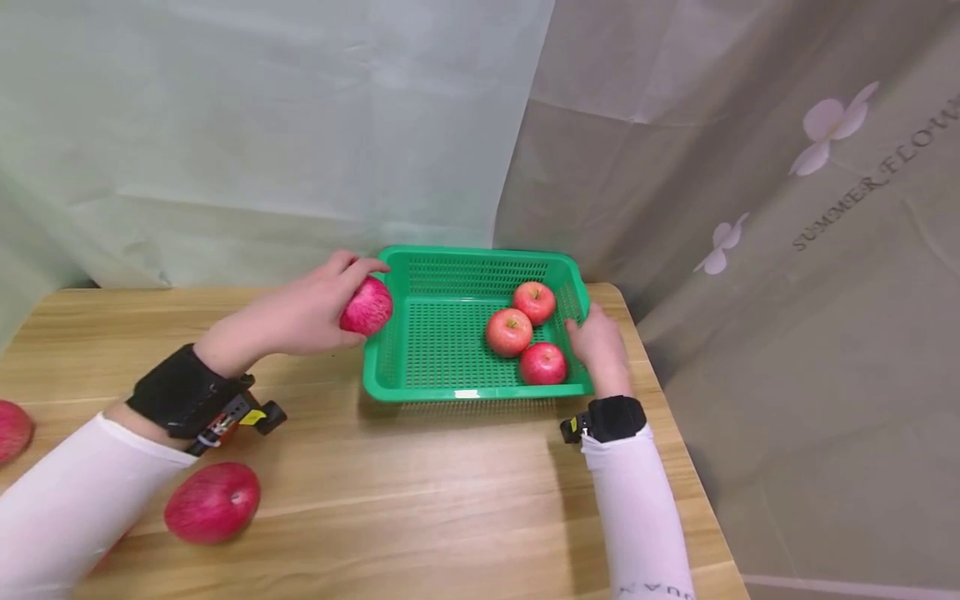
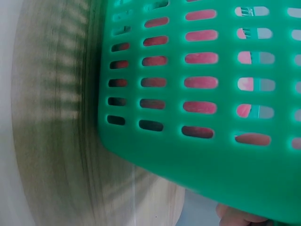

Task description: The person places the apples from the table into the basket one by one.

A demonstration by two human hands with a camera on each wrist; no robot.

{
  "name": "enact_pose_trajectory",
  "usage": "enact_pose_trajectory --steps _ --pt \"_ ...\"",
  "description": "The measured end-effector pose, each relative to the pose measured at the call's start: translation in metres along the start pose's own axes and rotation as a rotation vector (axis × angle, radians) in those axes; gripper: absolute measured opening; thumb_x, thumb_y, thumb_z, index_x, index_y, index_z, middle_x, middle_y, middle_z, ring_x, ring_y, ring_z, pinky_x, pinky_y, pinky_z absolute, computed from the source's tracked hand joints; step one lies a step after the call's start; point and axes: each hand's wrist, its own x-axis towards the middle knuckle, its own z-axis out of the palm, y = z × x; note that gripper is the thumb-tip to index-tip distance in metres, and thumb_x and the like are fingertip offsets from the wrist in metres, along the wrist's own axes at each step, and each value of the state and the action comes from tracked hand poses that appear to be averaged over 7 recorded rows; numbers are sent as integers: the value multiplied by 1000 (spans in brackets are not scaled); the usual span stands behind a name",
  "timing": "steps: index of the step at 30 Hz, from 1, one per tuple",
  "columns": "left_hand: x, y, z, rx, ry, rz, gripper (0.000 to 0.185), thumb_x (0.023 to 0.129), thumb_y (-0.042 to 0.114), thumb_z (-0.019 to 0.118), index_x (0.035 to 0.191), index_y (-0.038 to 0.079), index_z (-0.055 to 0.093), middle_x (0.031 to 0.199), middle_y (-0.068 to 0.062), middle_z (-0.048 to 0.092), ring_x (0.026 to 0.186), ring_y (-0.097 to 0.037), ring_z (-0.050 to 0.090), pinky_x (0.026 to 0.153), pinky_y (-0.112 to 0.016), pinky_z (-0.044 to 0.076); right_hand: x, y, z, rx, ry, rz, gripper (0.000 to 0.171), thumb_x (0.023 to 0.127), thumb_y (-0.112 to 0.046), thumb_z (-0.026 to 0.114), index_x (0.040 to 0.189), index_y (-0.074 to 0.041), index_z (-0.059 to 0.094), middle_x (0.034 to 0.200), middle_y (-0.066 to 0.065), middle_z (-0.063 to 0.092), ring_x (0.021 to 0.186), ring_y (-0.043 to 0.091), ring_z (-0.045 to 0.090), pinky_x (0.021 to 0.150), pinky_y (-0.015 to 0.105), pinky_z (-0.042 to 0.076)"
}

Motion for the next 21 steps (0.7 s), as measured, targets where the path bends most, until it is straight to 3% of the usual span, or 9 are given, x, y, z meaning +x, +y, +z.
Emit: enact_pose_trajectory --steps 9,21 --pt "41 20 23 21 7 53 77 71 13 84 139 9 49 129 -16 46 115 -32 49 85 -48 54 -1 0 4 3 4 11 56 102 -37 49 141 2 40 128 28 56 117 45 54 92 57 45" --pt "86 30 47 107 -102 -23 71 74 17 83 138 20 51 126 -13 44 111 -27 51 81 -45 55 0 -2 5 13 22 13 50 102 -37 49 134 1 44 122 25 58 111 42 56 88 56 47"
